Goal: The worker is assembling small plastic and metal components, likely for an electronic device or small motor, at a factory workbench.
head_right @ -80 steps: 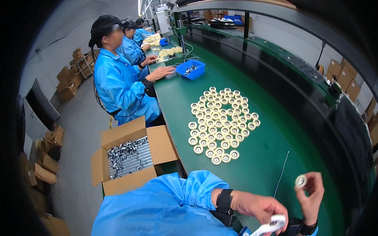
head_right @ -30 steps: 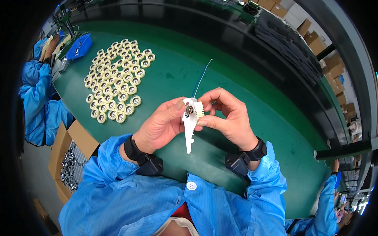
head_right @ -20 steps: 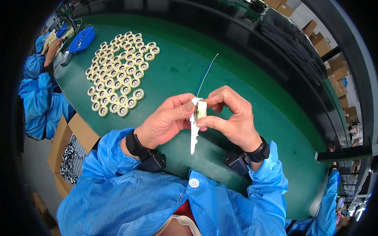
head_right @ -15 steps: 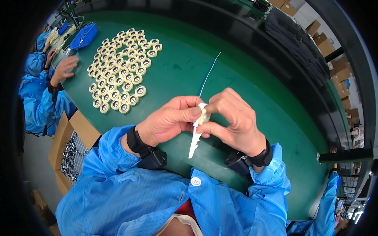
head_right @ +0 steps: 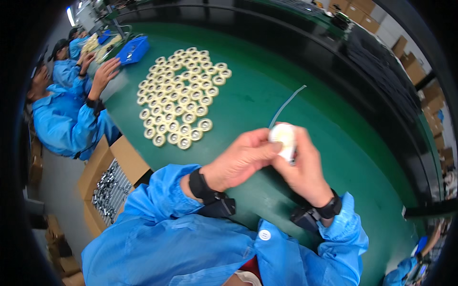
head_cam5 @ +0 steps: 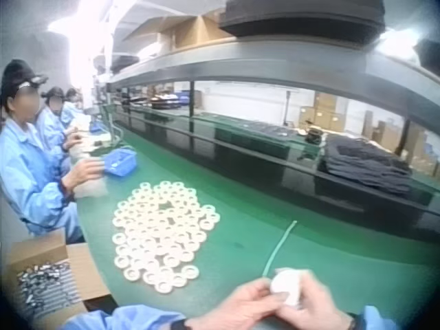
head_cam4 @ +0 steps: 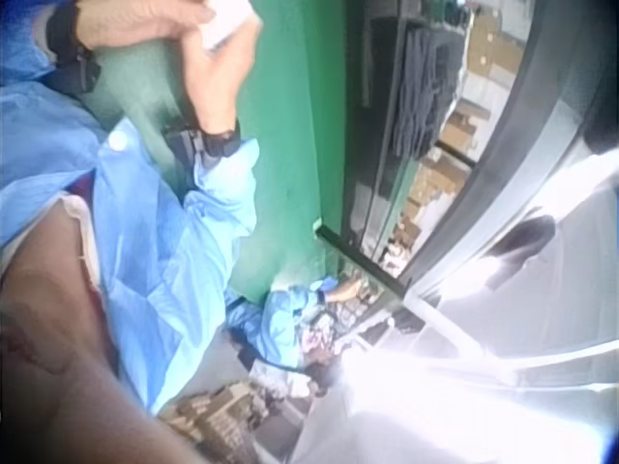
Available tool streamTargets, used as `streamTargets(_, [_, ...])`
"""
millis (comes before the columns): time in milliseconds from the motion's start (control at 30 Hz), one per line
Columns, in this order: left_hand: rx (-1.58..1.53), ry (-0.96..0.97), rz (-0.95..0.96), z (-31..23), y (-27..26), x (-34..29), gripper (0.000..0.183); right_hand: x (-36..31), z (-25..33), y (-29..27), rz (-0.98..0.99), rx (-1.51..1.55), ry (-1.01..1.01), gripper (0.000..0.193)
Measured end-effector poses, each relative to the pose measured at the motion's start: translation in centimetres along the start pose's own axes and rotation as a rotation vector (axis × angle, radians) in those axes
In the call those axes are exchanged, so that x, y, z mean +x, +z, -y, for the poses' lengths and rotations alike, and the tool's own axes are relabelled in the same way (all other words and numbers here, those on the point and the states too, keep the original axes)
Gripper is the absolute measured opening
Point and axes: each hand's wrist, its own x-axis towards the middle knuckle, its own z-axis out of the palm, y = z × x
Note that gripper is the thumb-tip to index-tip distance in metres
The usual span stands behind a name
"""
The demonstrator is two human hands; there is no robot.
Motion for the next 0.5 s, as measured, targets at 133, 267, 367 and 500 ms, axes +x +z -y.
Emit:
streamTargets(133, [0.324, 0.049, 0.036, 1.4, 0.6, -0.3, 0.029, 2.0, 1.4, -4.4, -0.218, 0.739, 0.147, 0.044])
streamTargets(267, [0.667, 0.052, 0.17, 1.8, 0.0, -0.3, 0.024, 5.1, 0.0, -13.9, -0.492, 0.637, -0.128, 0.039])
streamTargets(367, [0.463, -0.156, 0.358, 1.3, 0.6, 0.1, 0.025, 7.1, -3.2, -20.9, -0.839, -0.574, -0.459, 0.042])
streamTargets(500, [0.563, -0.165, 0.422, 1.6, 0.5, -1.2, 0.026, 11.3, -13.5, -26.3, -0.546, -1.075, -0.019, 0.061])
